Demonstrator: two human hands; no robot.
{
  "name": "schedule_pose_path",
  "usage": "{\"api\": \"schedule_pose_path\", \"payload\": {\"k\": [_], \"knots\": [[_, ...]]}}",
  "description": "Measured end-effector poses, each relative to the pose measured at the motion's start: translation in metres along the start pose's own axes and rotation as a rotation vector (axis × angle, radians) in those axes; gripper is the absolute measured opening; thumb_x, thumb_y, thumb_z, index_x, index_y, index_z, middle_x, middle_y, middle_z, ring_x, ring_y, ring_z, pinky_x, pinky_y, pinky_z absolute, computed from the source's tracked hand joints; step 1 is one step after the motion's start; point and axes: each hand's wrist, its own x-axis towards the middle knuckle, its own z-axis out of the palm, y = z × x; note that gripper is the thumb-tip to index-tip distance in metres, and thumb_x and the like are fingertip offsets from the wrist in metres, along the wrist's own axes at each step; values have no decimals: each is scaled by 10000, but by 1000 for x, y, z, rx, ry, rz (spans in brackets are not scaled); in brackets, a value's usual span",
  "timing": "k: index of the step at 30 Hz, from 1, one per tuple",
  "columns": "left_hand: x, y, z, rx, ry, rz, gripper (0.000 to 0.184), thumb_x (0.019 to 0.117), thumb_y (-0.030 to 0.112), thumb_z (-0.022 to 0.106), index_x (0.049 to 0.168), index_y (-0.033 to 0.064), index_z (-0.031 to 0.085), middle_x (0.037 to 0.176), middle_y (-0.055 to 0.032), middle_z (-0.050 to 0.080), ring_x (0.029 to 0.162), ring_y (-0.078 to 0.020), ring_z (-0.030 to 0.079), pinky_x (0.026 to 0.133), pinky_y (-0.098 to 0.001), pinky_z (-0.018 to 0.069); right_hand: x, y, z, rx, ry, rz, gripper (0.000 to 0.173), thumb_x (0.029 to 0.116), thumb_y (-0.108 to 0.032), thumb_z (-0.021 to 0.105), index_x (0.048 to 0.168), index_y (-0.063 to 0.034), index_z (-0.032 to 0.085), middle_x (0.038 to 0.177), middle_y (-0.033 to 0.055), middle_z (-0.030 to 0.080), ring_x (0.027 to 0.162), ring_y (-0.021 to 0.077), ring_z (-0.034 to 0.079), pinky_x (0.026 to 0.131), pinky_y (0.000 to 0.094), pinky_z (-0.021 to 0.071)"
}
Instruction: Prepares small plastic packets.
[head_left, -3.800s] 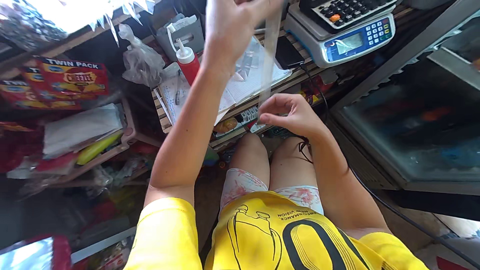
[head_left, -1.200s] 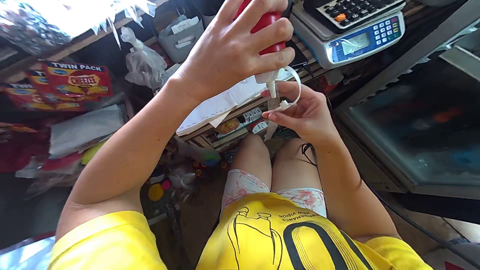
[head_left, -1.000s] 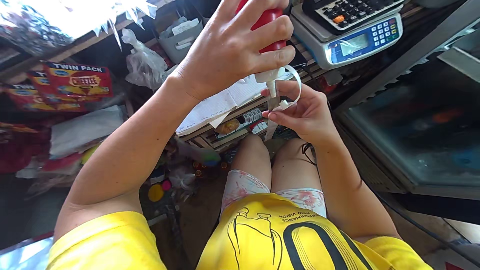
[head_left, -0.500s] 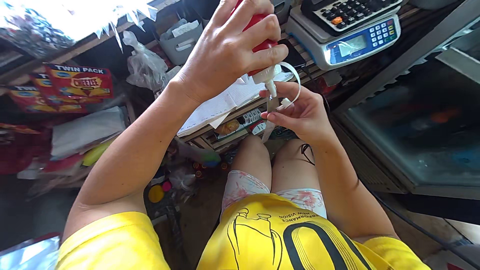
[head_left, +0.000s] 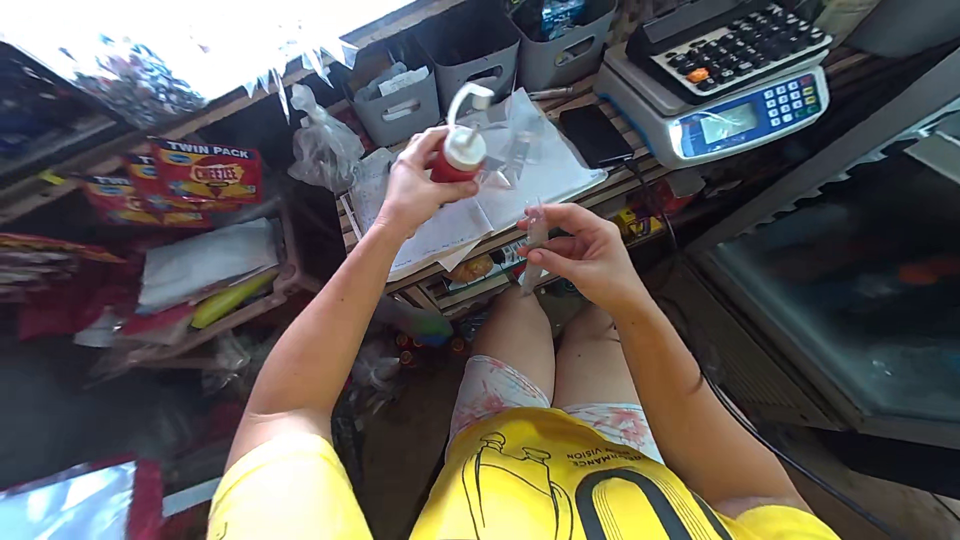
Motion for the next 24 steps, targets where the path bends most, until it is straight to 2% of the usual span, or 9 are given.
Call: {"api": "schedule_pose_path", "payload": {"k": [2,5,10,13,14,16,18,20,24], "knots": [[4,-15,-12,-85,179,-30,800,714,61,881,1429,39,525,1338,-156,610,1153,-221,651,958,-391,577,0,5,1,19,27,12,479,904,69,699,1348,-75,594,1314,103,656,964,229,748,791,338,660],[15,-41,-28,-52,373,-53,790,745,115,872,1438,23,504,1319,-160,618,1165,-208,643,980,-369,558,4,11,5,38,106,-8,443,897,81,703,1307,-45,589,1233,106,677,959,220,748,815,346,659],[22,-71,-20,-31,466,-168,791,794,137,868,1470,12,476,1379,-201,581,1239,-258,603,1036,-415,521,5,11,10,-10,201,-15,567,890,78,723,1378,-94,491,1187,90,669,924,228,750,789,360,666],[8,-60,-11,149,599,-54,909,803,208,856,1530,-41,371,1468,-261,490,1341,-328,507,1104,-437,450,1,11,5,-51,249,-29,598,888,78,729,1377,-101,436,1196,82,660,929,234,752,787,375,671],[-1,-45,-4,223,642,11,870,826,235,829,1514,-61,388,1455,-284,483,1325,-356,493,1081,-451,439,0,12,2,-58,268,-29,586,885,78,732,1353,-104,430,1188,77,658,928,230,752,785,376,671],[-20,-10,22,249,543,107,631,921,243,730,1417,-63,487,1362,-255,560,1188,-303,582,949,-407,512,0,14,-4,-66,298,-24,545,874,81,742,1280,-113,435,1152,69,643,920,224,752,788,385,674],[-33,13,55,131,203,107,469,979,272,660,1340,-16,577,1228,-167,660,1100,-224,643,895,-380,543,0,16,-7,-79,303,-7,525,869,85,743,1232,-123,426,1108,47,640,904,197,748,790,372,671],[-37,20,82,10,-88,77,454,982,280,660,1341,7,608,1168,-117,705,1080,-188,657,895,-381,540,1,17,-5,-112,301,6,524,867,69,752,1219,-129,419,1100,24,634,865,139,732,760,323,662],[-26,23,105,-85,-47,189,117,942,90,710,1027,18,744,930,-37,734,859,-65,667,789,-250,534,-5,15,-6,-122,293,-6,525,873,78,738,1219,-138,407,1101,8,627,875,118,727,763,296,654]]}}
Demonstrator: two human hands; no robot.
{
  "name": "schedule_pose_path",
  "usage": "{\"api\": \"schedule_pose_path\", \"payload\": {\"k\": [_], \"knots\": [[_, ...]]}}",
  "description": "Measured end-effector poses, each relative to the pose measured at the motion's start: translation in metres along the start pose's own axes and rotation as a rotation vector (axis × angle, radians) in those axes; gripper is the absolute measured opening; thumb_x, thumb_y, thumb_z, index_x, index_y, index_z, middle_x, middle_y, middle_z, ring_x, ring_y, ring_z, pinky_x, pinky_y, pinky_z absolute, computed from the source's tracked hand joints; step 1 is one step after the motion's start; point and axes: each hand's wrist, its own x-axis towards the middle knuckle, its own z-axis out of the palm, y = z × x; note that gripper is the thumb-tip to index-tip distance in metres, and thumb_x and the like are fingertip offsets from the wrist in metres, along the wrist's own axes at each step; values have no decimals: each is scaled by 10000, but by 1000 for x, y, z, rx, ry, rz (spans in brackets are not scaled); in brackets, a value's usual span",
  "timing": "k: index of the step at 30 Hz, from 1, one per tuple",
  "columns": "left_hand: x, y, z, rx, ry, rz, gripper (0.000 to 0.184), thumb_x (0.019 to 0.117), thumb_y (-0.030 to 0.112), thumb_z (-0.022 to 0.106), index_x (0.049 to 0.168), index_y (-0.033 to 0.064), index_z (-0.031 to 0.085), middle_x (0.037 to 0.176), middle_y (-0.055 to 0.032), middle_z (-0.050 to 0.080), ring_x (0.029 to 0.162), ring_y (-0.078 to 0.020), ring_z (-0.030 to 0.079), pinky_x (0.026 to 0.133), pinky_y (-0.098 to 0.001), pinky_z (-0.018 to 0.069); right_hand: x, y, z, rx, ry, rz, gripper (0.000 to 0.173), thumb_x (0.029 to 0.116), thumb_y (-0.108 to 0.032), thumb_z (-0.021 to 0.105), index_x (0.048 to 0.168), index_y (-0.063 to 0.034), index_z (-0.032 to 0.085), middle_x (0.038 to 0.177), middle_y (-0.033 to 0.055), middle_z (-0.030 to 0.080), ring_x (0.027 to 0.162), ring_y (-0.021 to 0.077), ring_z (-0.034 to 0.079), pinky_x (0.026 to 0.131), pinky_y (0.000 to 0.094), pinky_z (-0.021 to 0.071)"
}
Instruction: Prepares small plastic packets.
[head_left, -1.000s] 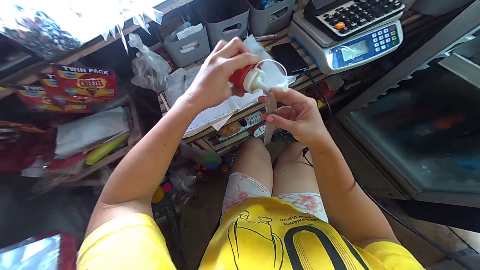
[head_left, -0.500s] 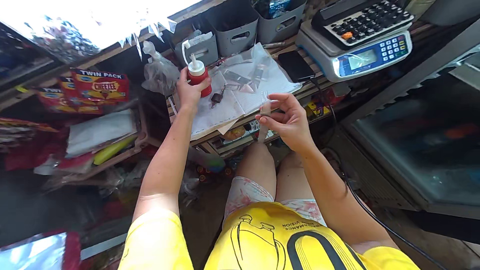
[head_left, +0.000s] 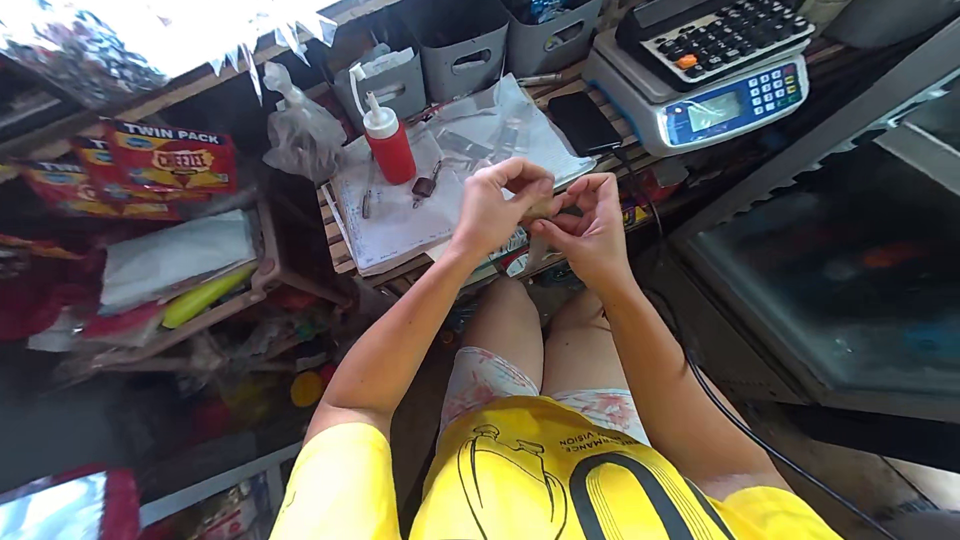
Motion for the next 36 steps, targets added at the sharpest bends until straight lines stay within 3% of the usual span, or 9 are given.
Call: {"api": "schedule_pose_path", "payload": {"k": [6,12,14,16,20,23,29,36], "knots": [[16,19,-8,83,86,99,91,889,139,785,944,73,757,871,15,727,849,-40,642,775,-245,481,-6,4,-6,-2,-31,-32,540,866,84,744,1250,-133,432,1088,30,643,914,180,750,790,337,666],[17,34,-12,195,124,240,95,935,160,746,975,86,791,905,16,749,897,-80,623,811,-276,448,-3,-1,-7,-53,-41,-87,536,871,57,754,1287,-113,460,1158,51,629,922,167,746,761,306,665],[16,37,-12,194,109,268,95,929,170,755,964,89,792,905,11,745,913,-90,623,820,-284,446,0,-5,-10,-102,-94,-128,591,872,-2,774,1344,-101,432,1225,57,646,1030,158,727,864,298,639],[17,38,-12,188,90,270,98,913,191,775,952,105,797,921,-4,712,943,-103,611,823,-280,451,8,-6,-12,-144,-85,-232,628,881,-109,786,1390,-7,432,1229,98,685,1122,172,694,991,337,584],[18,38,-7,172,77,249,105,899,203,789,948,110,802,999,-40,688,1003,-128,601,847,-281,460,18,-22,-10,-185,29,-309,435,982,-86,667,1353,28,472,1111,68,737,998,121,729,898,303,612],[22,40,-5,169,84,234,99,897,205,790,939,116,803,1005,-37,692,1017,-130,603,854,-285,459,22,-29,-7,-187,70,-311,406,972,-15,660,1338,34,490,1036,49,755,908,98,740,838,271,623],[37,49,-14,194,105,204,118,908,229,776,946,119,795,984,-23,682,950,-105,601,797,-269,459,16,-15,-4,-133,33,-228,484,941,27,683,1379,28,477,1054,81,767,945,162,758,871,313,635],[57,63,-31,229,108,152,114,918,248,764,949,140,786,963,11,684,941,-67,625,825,-243,494,6,-5,-2,-153,8,-162,489,938,14,695,1384,32,494,1069,88,773,939,149,761,851,279,631]]}}
